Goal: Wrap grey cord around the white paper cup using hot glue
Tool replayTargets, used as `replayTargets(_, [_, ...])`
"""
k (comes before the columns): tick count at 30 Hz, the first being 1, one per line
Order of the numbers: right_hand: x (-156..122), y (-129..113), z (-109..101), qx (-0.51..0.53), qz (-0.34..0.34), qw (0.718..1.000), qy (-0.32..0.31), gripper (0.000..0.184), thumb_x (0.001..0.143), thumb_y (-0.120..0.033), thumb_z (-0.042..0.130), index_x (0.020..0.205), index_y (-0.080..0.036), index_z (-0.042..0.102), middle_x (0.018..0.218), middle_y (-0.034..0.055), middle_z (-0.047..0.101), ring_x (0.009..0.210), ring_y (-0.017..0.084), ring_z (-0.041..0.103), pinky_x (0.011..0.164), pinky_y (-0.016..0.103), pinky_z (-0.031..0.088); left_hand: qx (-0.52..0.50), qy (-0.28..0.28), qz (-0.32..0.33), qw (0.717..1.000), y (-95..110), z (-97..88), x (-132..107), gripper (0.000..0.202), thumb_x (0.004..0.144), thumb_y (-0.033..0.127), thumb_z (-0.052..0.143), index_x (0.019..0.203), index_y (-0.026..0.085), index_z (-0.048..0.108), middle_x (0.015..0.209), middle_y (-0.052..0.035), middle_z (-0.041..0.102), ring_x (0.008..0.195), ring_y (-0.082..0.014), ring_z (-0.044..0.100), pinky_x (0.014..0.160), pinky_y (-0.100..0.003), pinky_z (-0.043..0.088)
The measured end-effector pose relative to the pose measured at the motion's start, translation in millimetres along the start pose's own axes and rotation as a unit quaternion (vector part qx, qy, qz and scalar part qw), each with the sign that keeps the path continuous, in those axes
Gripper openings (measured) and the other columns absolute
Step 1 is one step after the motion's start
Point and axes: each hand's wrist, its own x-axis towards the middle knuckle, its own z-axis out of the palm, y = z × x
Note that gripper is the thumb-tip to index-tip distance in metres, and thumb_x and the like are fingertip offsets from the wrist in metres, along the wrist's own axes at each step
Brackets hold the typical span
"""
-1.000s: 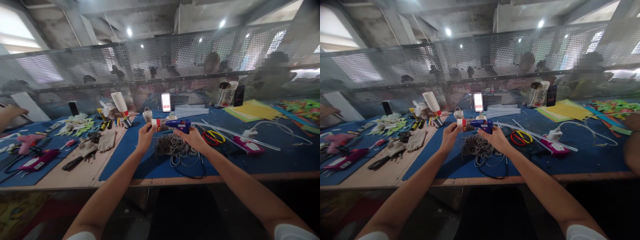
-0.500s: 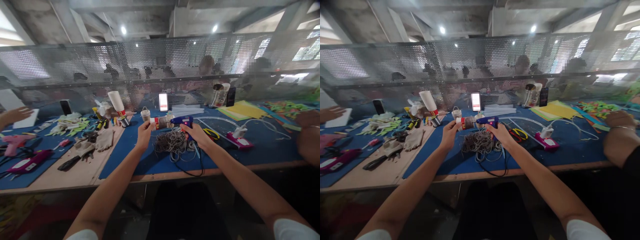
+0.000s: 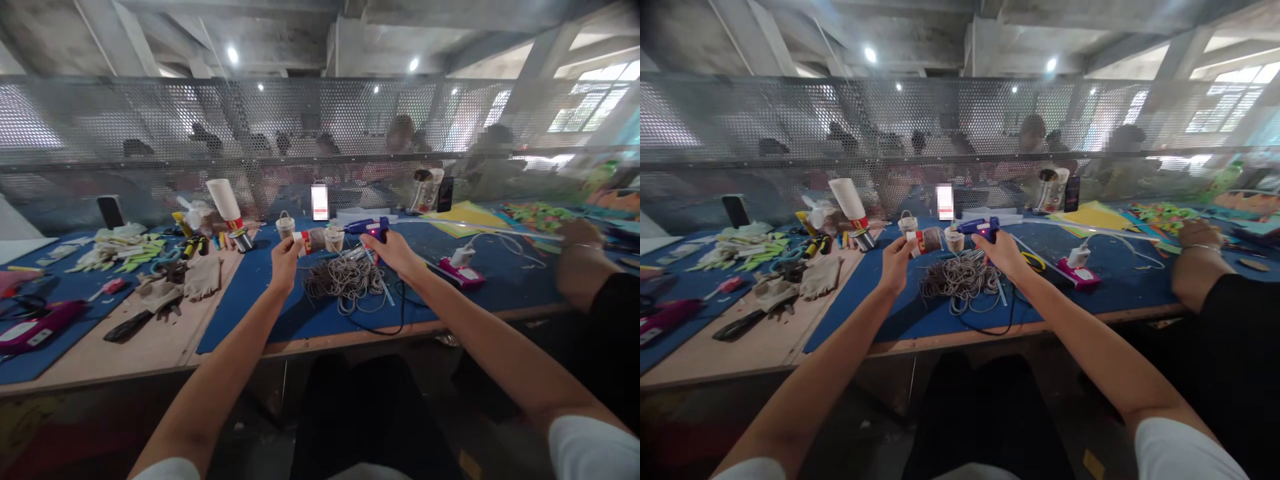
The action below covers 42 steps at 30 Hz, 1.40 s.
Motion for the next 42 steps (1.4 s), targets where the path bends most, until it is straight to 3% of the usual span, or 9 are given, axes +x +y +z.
replayTargets(6, [-1.7, 44.7, -9.6, 0.221, 0.217, 0.951, -0.004, 0.024, 0.087, -0.032, 0.072, 0.073, -0.015, 0.062, 0.056, -0.0024, 0.059, 0.043, 0.008, 0.051, 0.043, 0.02, 0.05, 0.017, -0.01, 0.012, 1.0, 1.0, 2.7, -3.5, 0.021, 0.078, 0.036, 0.069, 0.077, 0.016, 0.071, 0.069, 0.0007, 0.059, 0.063, -0.0111, 0.047, 0.06, -0.023, 0.038])
replayTargets(19, [24.9, 69.7, -9.9, 0.273, 0.338, 0.894, -0.106, 0.024, 0.097, -0.038, 0.059, 0.088, -0.015, 0.059, 0.057, 0.0004, 0.065, 0.048, 0.012, 0.062, 0.052, 0.026, 0.06, 0.021, -0.035, -0.005, 0.999, 0.8, 4.7, -4.3, 0.023, 0.077, 0.038, 0.069, 0.082, 0.015, 0.073, 0.073, -0.0006, 0.063, 0.065, -0.0117, 0.05, 0.064, -0.023, 0.041])
replayTargets(26, [19.3, 74.6, -21.2, 0.241, 0.333, 0.9, -0.147, 0.035, 0.095, -0.046, 0.059, 0.082, -0.014, 0.063, 0.068, 0.0109, 0.073, 0.061, 0.017, 0.071, 0.056, 0.027, 0.059, 0.034, -0.048, 0.005, 0.998, 10.1, 7.6, -10.1, 0.022, 0.078, 0.037, 0.068, 0.08, 0.015, 0.071, 0.07, 0.0007, 0.061, 0.064, -0.0115, 0.047, 0.064, -0.023, 0.039])
replayTargets(32, [14.8, 65.5, -47.5, -0.042, 0.204, 0.972, -0.104, 0.038, 0.086, -0.044, 0.07, 0.059, -0.019, 0.061, 0.051, 0.0045, 0.063, 0.046, 0.014, 0.06, 0.049, 0.023, 0.049, 0.066, -0.078, 0.034, 0.994, 12.1, 9.0, -13.9, 0.021, 0.083, 0.035, 0.064, 0.083, 0.015, 0.071, 0.074, 0.0004, 0.062, 0.068, -0.0126, 0.05, 0.067, -0.023, 0.04])
replayTargets(33, [14.5, 59.8, -47.4, -0.052, 0.177, 0.979, -0.085, 0.033, 0.084, -0.041, 0.072, 0.061, -0.019, 0.062, 0.055, 0.0031, 0.065, 0.047, 0.012, 0.059, 0.051, 0.021, 0.048, 0.071, -0.085, 0.038, 0.993, 12.5, 9.7, -15.0, 0.021, 0.084, 0.035, 0.064, 0.084, 0.015, 0.072, 0.075, 0.0001, 0.063, 0.07, -0.013, 0.051, 0.068, -0.024, 0.041])
replayTargets(35, [14.0, 45.3, -39.1, -0.091, 0.033, 0.995, -0.027, 0.018, 0.084, -0.036, 0.072, 0.08, -0.019, 0.069, 0.079, 0.0039, 0.073, 0.052, 0.01, 0.06, 0.056, 0.021, 0.049, 0.076, -0.101, 0.044, 0.991, 13.2, 11.1, -17.4, 0.022, 0.084, 0.035, 0.063, 0.087, 0.015, 0.072, 0.078, -0.0007, 0.064, 0.072, -0.0137, 0.053, 0.07, -0.024, 0.042])
replayTargets(37, [14.0, 29.7, -21.6, -0.019, -0.035, 0.997, -0.073, 0.029, 0.086, -0.033, 0.068, 0.112, -0.021, 0.067, 0.116, 0.008, 0.072, 0.057, 0.008, 0.064, 0.056, 0.021, 0.051, 0.076, -0.118, 0.041, 0.989, 13.9, 12.3, -19.6, 0.023, 0.084, 0.036, 0.064, 0.089, 0.015, 0.073, 0.08, -0.0014, 0.066, 0.073, -0.014, 0.054, 0.072, -0.024, 0.043])
replayTargets(39, [15.1, 16.8, -0.3, 0.097, -0.015, 0.984, -0.15, 0.046, 0.087, -0.028, 0.064, 0.132, -0.022, 0.055, 0.136, 0.0124, 0.061, 0.057, 0.009, 0.066, 0.053, 0.024, 0.054, 0.075, -0.133, 0.035, 0.988, 14.3, 12.5, -20.9, 0.024, 0.084, 0.036, 0.065, 0.09, 0.014, 0.073, 0.081, -0.0022, 0.066, 0.074, -0.0143, 0.055, 0.071, -0.025, 0.043])
replayTargets(42, [20.3, 7.6, 24.6, 0.179, 0.036, 0.96, -0.213, 0.055, 0.083, -0.023, 0.068, 0.135, -0.02, 0.05, 0.127, 0.013, 0.066, 0.058, 0.01, 0.068, 0.054, 0.026, 0.057, 0.078, -0.138, 0.031, 0.987, 14.6, 11.3, -20.7, 0.024, 0.084, 0.036, 0.066, 0.091, 0.014, 0.073, 0.082, -0.0026, 0.067, 0.074, -0.0149, 0.056, 0.072, -0.025, 0.044])
